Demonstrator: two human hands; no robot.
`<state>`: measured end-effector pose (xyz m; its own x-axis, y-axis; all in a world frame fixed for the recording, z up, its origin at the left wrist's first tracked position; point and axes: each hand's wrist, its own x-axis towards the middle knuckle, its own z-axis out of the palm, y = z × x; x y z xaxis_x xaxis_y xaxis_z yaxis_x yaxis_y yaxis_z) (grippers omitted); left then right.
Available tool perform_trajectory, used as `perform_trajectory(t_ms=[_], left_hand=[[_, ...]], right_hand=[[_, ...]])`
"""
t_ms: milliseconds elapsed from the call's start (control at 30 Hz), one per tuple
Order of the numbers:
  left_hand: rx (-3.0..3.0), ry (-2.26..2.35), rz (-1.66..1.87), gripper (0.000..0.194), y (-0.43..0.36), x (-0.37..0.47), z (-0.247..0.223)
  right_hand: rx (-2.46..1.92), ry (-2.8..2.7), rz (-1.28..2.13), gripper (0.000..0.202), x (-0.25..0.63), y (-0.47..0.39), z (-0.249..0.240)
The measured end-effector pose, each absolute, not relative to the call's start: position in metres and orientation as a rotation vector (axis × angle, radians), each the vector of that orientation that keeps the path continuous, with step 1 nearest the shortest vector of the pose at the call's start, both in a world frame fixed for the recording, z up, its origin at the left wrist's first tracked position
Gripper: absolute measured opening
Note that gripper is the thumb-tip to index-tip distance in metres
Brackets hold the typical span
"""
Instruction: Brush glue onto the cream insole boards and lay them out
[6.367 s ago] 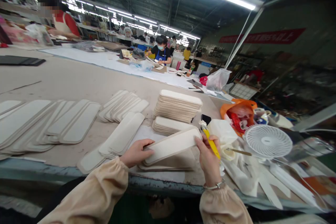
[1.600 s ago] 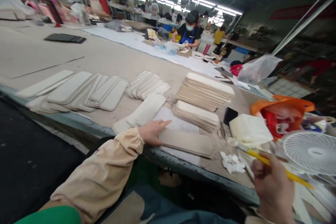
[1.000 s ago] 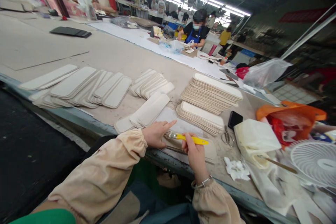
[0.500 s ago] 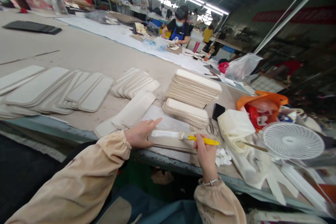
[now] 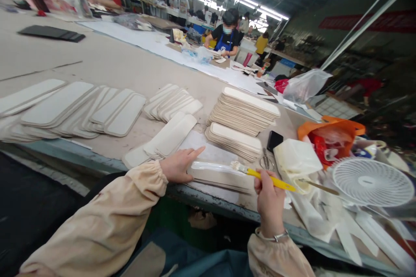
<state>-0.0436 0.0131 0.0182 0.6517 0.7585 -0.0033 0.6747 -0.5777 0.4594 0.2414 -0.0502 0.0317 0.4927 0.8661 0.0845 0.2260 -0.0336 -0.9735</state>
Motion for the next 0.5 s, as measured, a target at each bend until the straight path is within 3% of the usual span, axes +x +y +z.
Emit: perform_trajectory(t_ms=[200,500], left_hand=[[2.429,1.126,0.281,0.105,0.013,-0.043,0.018],[2.448,1.109,0.306,0.107,0.014,-0.044,0.010]], right_hand=[[-1.405,-0.976,1.082,0.031,0.173,-0.040,0.011],[-1.450,-1.076,1.148,0.032,0.149,-0.043,0.008]])
